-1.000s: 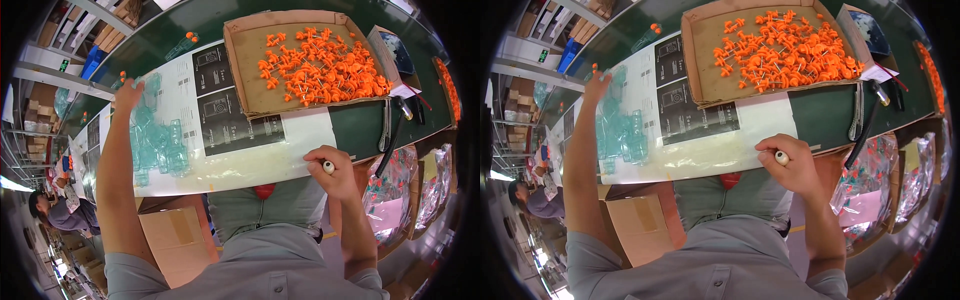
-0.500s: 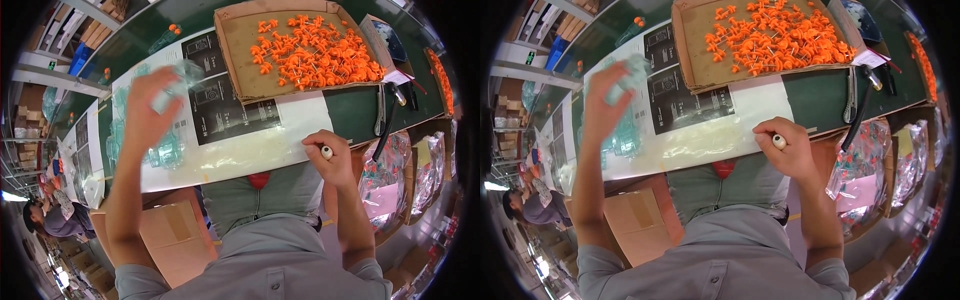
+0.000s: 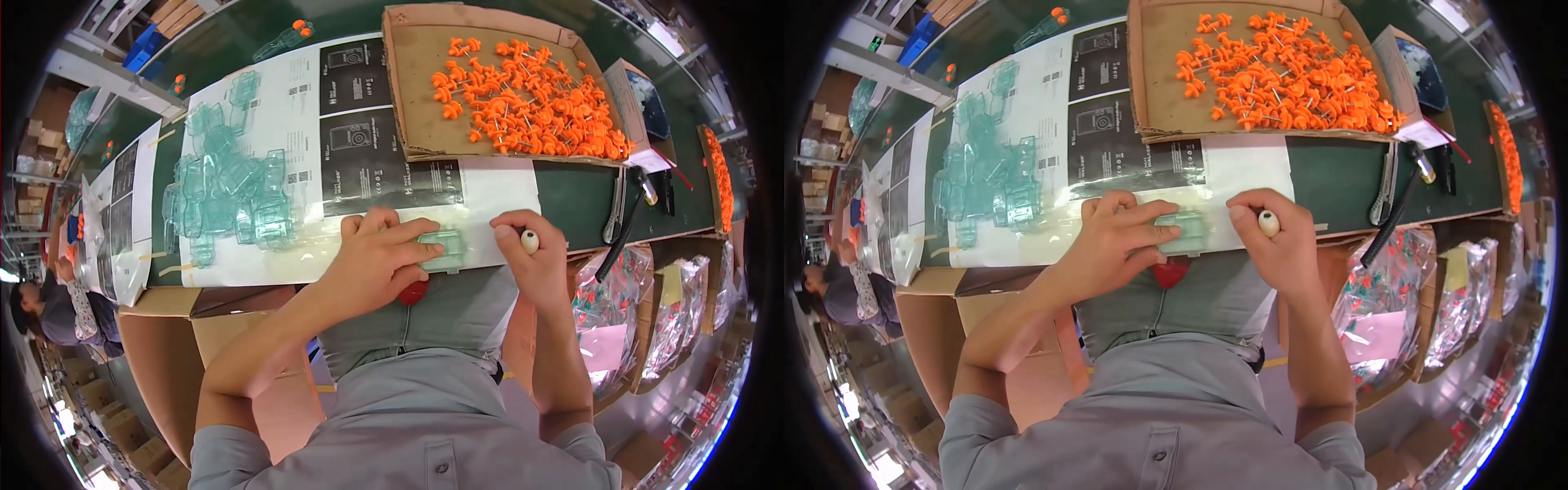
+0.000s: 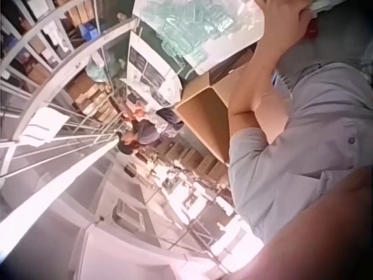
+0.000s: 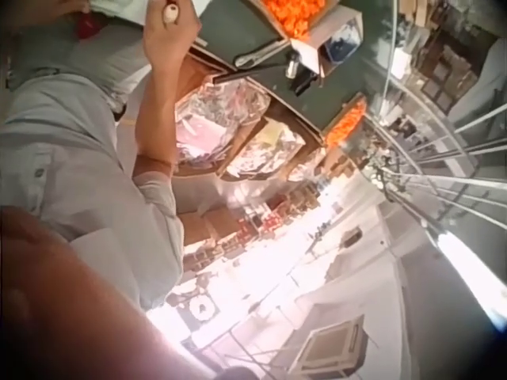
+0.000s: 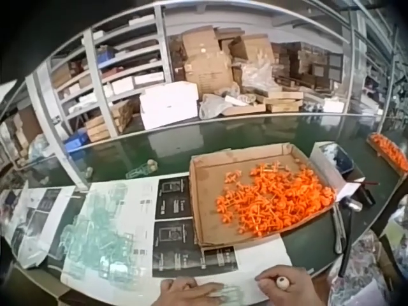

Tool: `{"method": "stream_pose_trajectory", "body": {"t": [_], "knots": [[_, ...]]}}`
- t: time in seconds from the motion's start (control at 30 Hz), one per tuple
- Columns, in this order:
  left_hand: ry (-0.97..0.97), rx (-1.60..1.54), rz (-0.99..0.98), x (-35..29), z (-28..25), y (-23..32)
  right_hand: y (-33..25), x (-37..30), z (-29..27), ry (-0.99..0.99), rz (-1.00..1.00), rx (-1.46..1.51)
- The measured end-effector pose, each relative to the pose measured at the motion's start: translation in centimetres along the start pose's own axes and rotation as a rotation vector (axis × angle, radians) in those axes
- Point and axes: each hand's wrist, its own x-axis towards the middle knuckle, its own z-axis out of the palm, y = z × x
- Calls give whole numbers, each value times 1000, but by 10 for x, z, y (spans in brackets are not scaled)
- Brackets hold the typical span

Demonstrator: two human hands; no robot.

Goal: Assembling small plastic components by joining orange parts, white cylinders, and transparent housings.

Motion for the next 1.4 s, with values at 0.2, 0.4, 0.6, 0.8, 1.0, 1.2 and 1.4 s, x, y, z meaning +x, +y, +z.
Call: {"method": "stream_pose_trajectory", "body": {"t": [0.2, 0.4, 0.6, 0.8, 1.0, 1.2, 1.4], "knots": [[30, -183, 16, 2, -10, 7, -48, 88, 3, 37, -353, -428], [124, -206, -205, 1, 1, 1, -47, 155, 19, -92, -558, -944], [210, -60, -192, 0, 1, -6, -60, 167, 26, -318, -546, -1210], [445, -2, -37, 6, 4, -14, -56, 165, 28, -289, -571, -1249], [434, -17, -26, 0, 1, -15, -49, 169, 32, -134, -607, -1205], [549, -114, 53, 2, -15, -14, -82, 135, 25, -75, -506, -676], [620, -174, 261, 16, -33, -5, -99, 91, 20, -528, 155, 67]]}}
